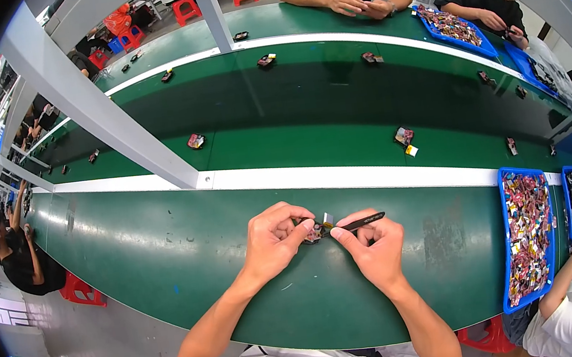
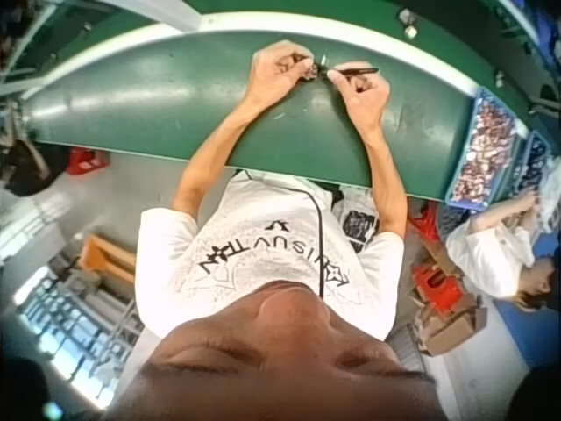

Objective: The recorder is assembling small electronic components or toy parts at a factory workbench using tweezers.

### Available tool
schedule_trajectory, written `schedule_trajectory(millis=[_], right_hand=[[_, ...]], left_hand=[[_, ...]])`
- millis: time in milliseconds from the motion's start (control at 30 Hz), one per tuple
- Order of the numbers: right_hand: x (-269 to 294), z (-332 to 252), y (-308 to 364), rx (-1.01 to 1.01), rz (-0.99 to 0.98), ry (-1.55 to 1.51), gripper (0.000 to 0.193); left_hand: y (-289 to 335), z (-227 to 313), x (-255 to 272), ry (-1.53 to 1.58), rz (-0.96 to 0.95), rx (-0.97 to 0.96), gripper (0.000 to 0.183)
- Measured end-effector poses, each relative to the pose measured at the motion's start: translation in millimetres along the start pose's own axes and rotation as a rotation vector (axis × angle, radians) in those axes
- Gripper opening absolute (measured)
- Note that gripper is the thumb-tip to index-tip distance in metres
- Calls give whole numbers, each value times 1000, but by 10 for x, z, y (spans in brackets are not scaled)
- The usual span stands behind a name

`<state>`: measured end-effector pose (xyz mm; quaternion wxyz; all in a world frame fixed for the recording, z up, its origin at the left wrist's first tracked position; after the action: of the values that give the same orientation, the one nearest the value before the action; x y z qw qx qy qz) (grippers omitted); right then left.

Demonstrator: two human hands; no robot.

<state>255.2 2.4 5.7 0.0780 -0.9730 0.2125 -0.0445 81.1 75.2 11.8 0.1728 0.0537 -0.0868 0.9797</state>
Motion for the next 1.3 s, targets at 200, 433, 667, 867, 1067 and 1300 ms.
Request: schedule_trajectory(millis=[200, 433, 667, 867, 1067, 1300], right_hand=[[2, 48, -26, -148, -32, -216, 11], [-6, 53, -14, -185, -60, -315, 13], [56, -11, 15, -80, -55, -223, 12], [70, -43, -20, -117, 12, -369, 11], [79, -20, -20, -67, 22, -283, 11], [95, -140, 8, 59, 70, -127, 10]], left_hand=[[32, -305, -90, 193, -165, 357, 19], [45, -302, -239, 460, -286, 393, 26], [56, -263, -295, 594, -358, 409, 35], [45, -181, -301, 668, -379, 366, 40], [18, -209, -261, 593, -327, 331, 40], [22, -208, -264, 557, -310, 312, 40]])
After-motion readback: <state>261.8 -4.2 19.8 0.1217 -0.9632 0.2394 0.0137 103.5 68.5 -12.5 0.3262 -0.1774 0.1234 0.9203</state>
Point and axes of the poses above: each hand's wrist, its own y-axis away from the middle knuckle, its own x-axis out of the back of the hand, z = x × y, the point moved 10 cm from there along -y, towards the middle knuckle, and after that the axes turned 4 degrees about z, right-handed, at the moved point
